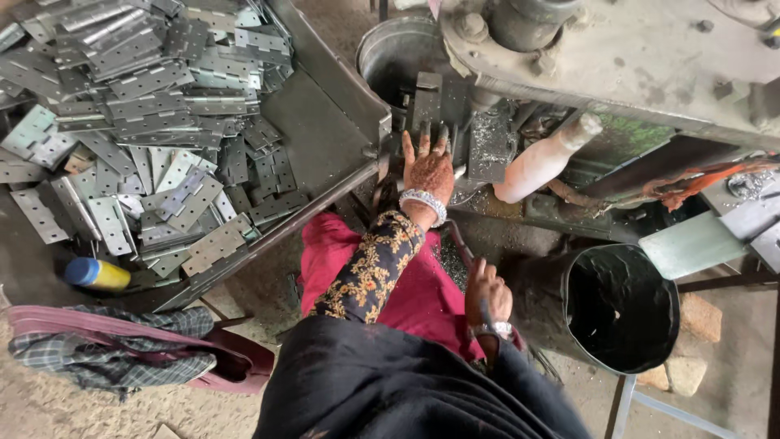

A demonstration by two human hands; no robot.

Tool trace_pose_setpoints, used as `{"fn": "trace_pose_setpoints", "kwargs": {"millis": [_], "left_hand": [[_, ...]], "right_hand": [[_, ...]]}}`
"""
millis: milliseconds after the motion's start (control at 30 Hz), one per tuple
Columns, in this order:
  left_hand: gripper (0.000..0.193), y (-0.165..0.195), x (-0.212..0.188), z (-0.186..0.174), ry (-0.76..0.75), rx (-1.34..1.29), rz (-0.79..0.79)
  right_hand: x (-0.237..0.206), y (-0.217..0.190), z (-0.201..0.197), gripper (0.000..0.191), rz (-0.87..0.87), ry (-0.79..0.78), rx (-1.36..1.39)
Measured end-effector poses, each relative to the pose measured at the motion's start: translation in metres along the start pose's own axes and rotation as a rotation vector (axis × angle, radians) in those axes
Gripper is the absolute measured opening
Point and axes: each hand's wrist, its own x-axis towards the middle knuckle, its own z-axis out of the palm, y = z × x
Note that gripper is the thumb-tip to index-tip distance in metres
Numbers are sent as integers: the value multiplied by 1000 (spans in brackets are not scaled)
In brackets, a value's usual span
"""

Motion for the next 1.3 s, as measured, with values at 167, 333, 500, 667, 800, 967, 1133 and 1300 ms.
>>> {"fn": "trace_pose_setpoints", "kwargs": {"millis": [167, 333, 500, 667, 800, 967, 1133, 1300], "left_hand": [[41, 3, -5, 2, 56, 62, 15], [42, 3, -7, 2, 24, 67, -24], [41, -1, -6, -3, 128, 4, 8], [39, 4, 12, -4, -38, 89, -36], [37, 10, 17, 1, -6, 145, -48], [40, 7, 8, 0, 11, 101, -27], [47, -1, 3, -4, -51, 1, -8], [48, 1, 7, -5, 157, 122, -27]], "right_hand": [[8, 9, 12, 46, 125, -437, 284], [24, 20, 25, 44, -9, -431, 462], [24, 17, 23, 47, 189, -470, 623], [34, 25, 14, 36, -368, -336, 200], [35, 26, 6, 46, 40, -459, 456], [37, 19, 5, 60, 190, -552, 617], [48, 19, 11, 53, -73, -475, 331], [44, 18, 14, 57, 182, -427, 567]]}}
